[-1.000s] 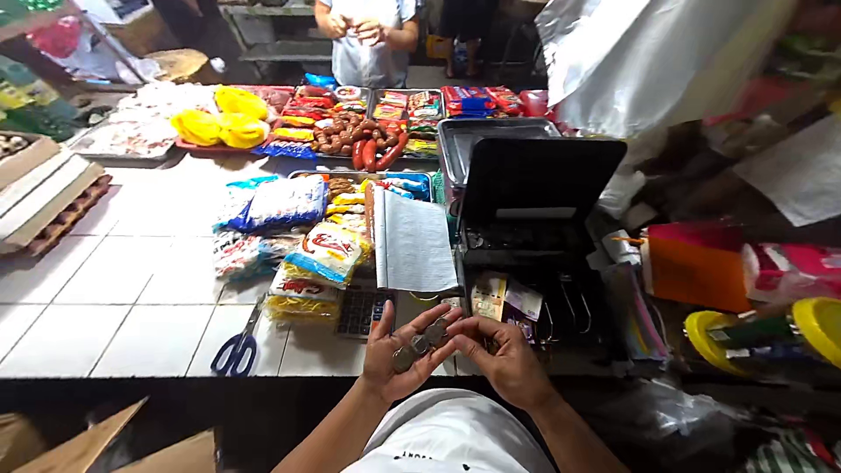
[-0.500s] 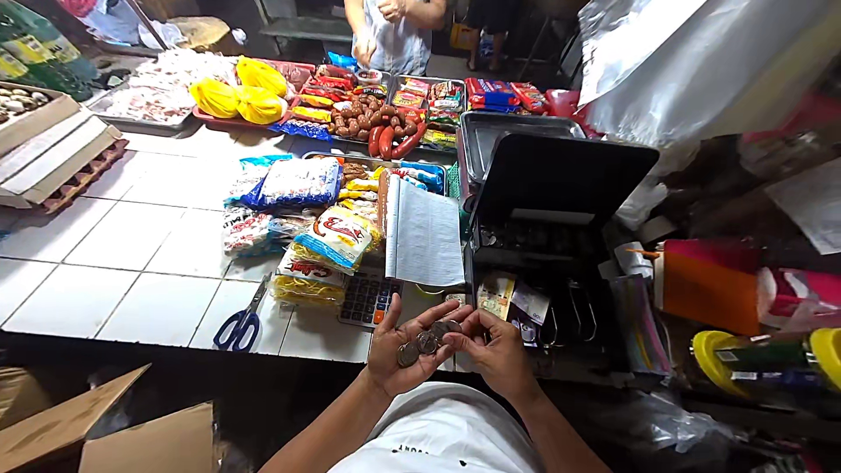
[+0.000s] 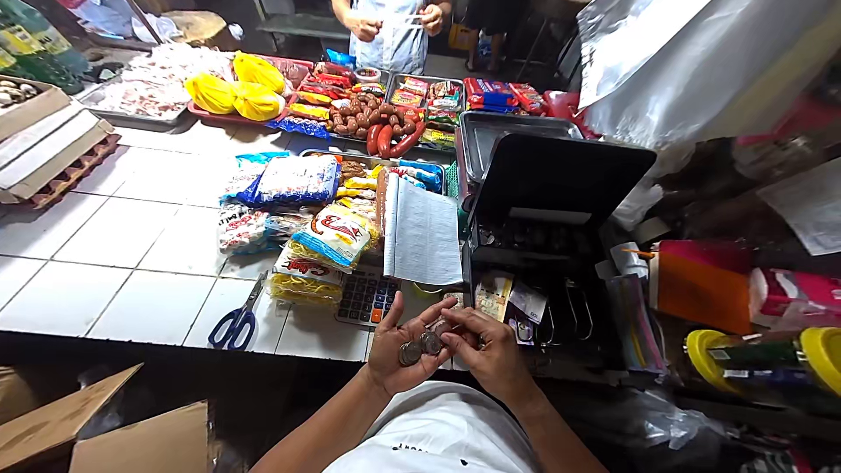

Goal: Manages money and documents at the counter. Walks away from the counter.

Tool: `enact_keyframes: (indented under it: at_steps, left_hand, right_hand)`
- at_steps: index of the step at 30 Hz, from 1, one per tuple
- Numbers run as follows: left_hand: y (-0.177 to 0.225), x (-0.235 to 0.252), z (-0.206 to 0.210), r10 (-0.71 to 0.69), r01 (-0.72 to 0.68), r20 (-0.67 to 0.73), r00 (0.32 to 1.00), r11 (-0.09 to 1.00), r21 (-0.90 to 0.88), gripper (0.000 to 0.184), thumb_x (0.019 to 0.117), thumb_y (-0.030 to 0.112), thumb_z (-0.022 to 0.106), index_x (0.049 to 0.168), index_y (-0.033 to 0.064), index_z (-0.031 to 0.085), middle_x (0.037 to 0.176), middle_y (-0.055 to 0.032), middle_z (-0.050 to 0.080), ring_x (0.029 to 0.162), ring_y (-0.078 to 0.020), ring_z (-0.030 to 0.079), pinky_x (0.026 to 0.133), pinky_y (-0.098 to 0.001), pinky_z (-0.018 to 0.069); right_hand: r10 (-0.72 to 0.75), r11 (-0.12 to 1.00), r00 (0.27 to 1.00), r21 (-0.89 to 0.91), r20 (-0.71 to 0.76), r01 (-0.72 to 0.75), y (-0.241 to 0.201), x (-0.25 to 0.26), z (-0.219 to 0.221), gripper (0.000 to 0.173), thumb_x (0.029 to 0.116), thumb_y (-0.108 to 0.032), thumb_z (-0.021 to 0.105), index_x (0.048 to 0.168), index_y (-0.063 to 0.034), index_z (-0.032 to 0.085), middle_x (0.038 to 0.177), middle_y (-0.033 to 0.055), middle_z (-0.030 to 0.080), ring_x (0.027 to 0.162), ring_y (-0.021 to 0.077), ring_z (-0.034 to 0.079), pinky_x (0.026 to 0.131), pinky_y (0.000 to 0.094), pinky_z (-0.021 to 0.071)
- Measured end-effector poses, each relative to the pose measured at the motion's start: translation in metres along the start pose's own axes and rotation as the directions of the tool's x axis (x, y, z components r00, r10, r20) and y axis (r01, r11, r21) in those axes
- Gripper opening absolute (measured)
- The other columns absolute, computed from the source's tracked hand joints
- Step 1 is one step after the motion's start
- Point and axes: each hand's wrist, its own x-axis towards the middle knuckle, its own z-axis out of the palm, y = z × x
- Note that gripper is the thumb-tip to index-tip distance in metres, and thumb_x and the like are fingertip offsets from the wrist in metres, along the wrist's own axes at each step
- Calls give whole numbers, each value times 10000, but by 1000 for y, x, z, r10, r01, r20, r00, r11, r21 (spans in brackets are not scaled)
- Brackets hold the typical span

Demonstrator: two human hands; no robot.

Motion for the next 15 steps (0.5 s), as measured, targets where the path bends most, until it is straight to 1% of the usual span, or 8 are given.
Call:
enact_keyframes:
  at_steps: [2,4,6,7,9,12,13,15]
  left_hand:
    - [0,0,0,-8,8,-12,1000,1000,-10,903,970,737,282,1544,53,411,1482,-227,508,1267,-320,591,1070,-410,489]
    - [1,-1,1,-16,15,-16,1000,999,-48,841,990,672,358,1528,30,437,1475,-242,513,1294,-344,576,1109,-443,459]
    - [2,-2,2,-24,23,-17,1000,998,-61,816,988,643,408,1508,17,468,1505,-238,497,1330,-343,559,1115,-433,457]
    - [2,-2,2,-22,21,-18,1000,999,-48,827,985,651,408,1506,11,468,1529,-241,472,1355,-346,544,1110,-426,465]
    - [2,-3,0,-18,18,-11,1000,1000,-16,859,972,672,410,1514,7,449,1557,-247,435,1379,-344,520,1098,-416,470]
    - [1,-3,-3,-20,20,3,1000,1000,-4,896,937,705,456,1510,15,462,1524,-237,474,1317,-321,568,1067,-398,491]
    - [1,-4,-3,-18,18,13,1000,1000,2,926,933,733,420,1529,24,435,1552,-241,439,1329,-326,555,1066,-393,485]
    - [0,-5,-4,-3,3,17,1000,1000,0,974,921,775,351,1555,36,388,1584,-249,390,1376,-346,513,1093,-405,465]
  right_hand:
    - [-9,1000,1000,-30,-20,8,2,-1,3,205,878,-158,750,1045,-44,777,895,17,736,654,-43,562,608,114,473]
    - [7,999,999,48,-32,-5,2,-1,2,121,875,-140,750,958,-53,771,884,-9,733,628,-62,533,580,106,445]
    - [47,984,998,172,51,-55,-3,-2,-4,107,888,-135,759,936,-41,773,921,-14,746,658,-71,560,598,104,467]
    - [66,975,992,203,106,-86,-6,-3,-7,110,883,-138,763,927,-38,771,896,-32,732,656,-83,542,596,96,453]
    - [73,983,988,156,136,-94,-9,-5,-5,148,866,-160,779,953,-41,773,845,-34,715,633,-74,528,580,101,440]
    - [19,997,995,67,101,-26,-10,-7,1,338,859,-149,780,1172,-25,752,951,16,754,667,-57,568,616,107,477]
    - [5,999,995,48,101,-10,-9,-7,2,309,865,-152,773,1147,-26,764,947,24,752,662,-53,554,614,108,464]
    - [-2,1000,995,19,103,0,-10,-8,3,226,859,-161,774,1045,-34,784,869,11,732,633,-50,540,594,107,456]
